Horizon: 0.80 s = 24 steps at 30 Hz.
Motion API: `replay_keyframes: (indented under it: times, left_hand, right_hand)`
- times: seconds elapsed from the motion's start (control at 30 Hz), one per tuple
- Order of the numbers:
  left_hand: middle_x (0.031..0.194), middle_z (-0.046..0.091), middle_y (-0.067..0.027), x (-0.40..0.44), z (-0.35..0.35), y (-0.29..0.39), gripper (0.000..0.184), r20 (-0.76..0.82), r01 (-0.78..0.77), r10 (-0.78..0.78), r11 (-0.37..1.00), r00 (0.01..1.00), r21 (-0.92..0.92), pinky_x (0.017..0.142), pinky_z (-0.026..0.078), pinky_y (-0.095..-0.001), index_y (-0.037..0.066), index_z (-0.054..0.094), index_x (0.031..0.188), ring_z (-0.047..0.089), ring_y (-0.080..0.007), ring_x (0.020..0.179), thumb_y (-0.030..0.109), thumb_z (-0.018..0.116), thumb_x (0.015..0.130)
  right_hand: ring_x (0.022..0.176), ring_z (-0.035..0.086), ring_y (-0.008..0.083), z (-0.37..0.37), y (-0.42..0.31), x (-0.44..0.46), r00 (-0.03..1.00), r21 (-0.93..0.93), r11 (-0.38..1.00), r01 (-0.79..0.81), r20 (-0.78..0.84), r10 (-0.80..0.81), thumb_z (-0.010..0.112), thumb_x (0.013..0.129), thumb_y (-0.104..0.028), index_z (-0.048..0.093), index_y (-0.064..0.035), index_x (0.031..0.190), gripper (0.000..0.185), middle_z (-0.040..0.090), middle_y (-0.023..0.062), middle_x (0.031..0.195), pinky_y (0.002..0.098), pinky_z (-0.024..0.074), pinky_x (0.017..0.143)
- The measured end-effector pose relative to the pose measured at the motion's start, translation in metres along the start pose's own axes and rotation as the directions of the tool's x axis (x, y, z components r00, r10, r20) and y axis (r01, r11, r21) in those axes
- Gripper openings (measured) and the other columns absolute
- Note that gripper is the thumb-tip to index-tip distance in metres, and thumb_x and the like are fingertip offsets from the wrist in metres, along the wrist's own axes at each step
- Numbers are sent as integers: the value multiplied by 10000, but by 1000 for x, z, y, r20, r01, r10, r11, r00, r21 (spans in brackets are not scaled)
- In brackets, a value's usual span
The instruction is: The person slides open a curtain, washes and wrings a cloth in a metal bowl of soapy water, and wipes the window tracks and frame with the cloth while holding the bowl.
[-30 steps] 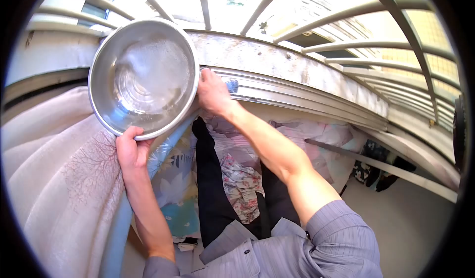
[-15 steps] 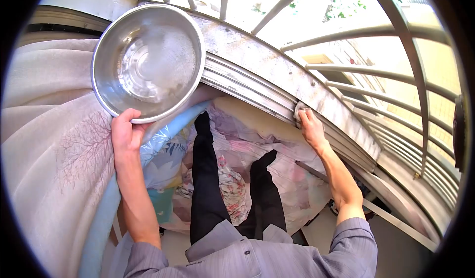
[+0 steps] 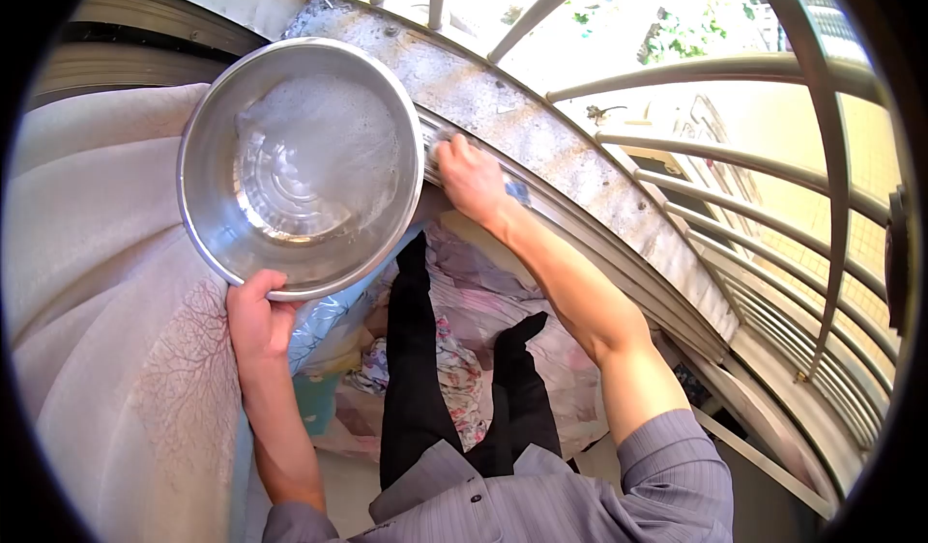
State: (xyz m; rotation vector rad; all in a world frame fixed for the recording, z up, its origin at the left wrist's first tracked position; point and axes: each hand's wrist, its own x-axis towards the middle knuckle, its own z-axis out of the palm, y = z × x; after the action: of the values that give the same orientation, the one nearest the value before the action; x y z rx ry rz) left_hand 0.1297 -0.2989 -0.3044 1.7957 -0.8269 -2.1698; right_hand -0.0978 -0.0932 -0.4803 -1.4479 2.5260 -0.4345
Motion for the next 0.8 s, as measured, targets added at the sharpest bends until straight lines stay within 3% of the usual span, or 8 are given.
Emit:
replay_keyframes:
  times: [0.1,0.17,0.2,0.27,0.4,0.5,0.63,0.8]
  left_hand:
    - [1150,615,-191,0,-16,0,464,-46,-3,3,1000,999,-11,896,568,-535,-84,518,1230,650,-341,1023,-73,523,766]
    - [1145,620,-181,-4,-18,0,465,-99,-13,13,1000,995,-8,886,571,-516,-75,529,1226,653,-331,1013,-74,526,761]
    - [1143,624,-170,-4,-26,0,467,-54,-3,2,1000,999,-14,879,573,-497,-64,541,1222,655,-324,1011,-76,527,756]
    - [1142,625,-167,0,-46,-5,469,-83,7,-7,1000,996,1,874,574,-494,-61,544,1223,656,-324,1010,-77,525,755]
    - [1171,611,-162,0,-50,-9,569,-100,29,-34,998,994,-56,822,584,-499,-35,500,1305,655,-327,1011,-86,519,739]
    - [1137,621,-156,1,-54,-17,549,-157,8,-17,998,987,-58,806,586,-488,-32,518,1279,660,-321,981,-93,520,734]
    - [1128,620,-155,-6,-54,-22,547,-173,20,-36,995,984,-96,795,585,-475,-31,522,1272,660,-314,971,-99,524,729]
    - [1127,619,-146,-12,-56,-21,520,-187,26,-43,995,981,-95,815,566,-451,-30,540,1252,648,-297,981,-110,517,738]
  right_hand:
    - [771,694,293,25,-23,65,998,79,995,65,11,-67,599,808,-84,594,-13,891,109,606,162,906,387,581,630]
    - [828,682,297,31,-39,99,999,193,981,-28,26,23,605,809,-103,599,-28,924,137,599,153,929,400,580,658]
    - [828,682,297,34,-36,106,1000,199,980,-25,14,23,605,809,-103,599,-28,924,137,599,153,929,400,580,658]
    - [909,646,303,39,-39,110,998,199,979,51,-42,-44,619,805,-115,597,-42,979,190,584,140,966,405,567,722]
    - [961,595,301,26,-13,65,999,185,982,33,-30,-28,660,783,-119,573,-51,1036,276,562,122,997,396,532,798]
    - [957,584,291,4,23,-4,1000,126,992,1,25,-4,692,771,-140,559,-57,1099,364,551,110,1000,384,515,809]
    - [923,586,288,-36,60,-83,989,5,1000,-10,148,10,611,820,-100,535,-30,1161,356,549,122,969,379,507,775]
    - [835,583,282,-22,52,-63,993,-45,998,42,112,-37,577,812,-71,531,-18,1033,232,544,128,885,378,500,717]
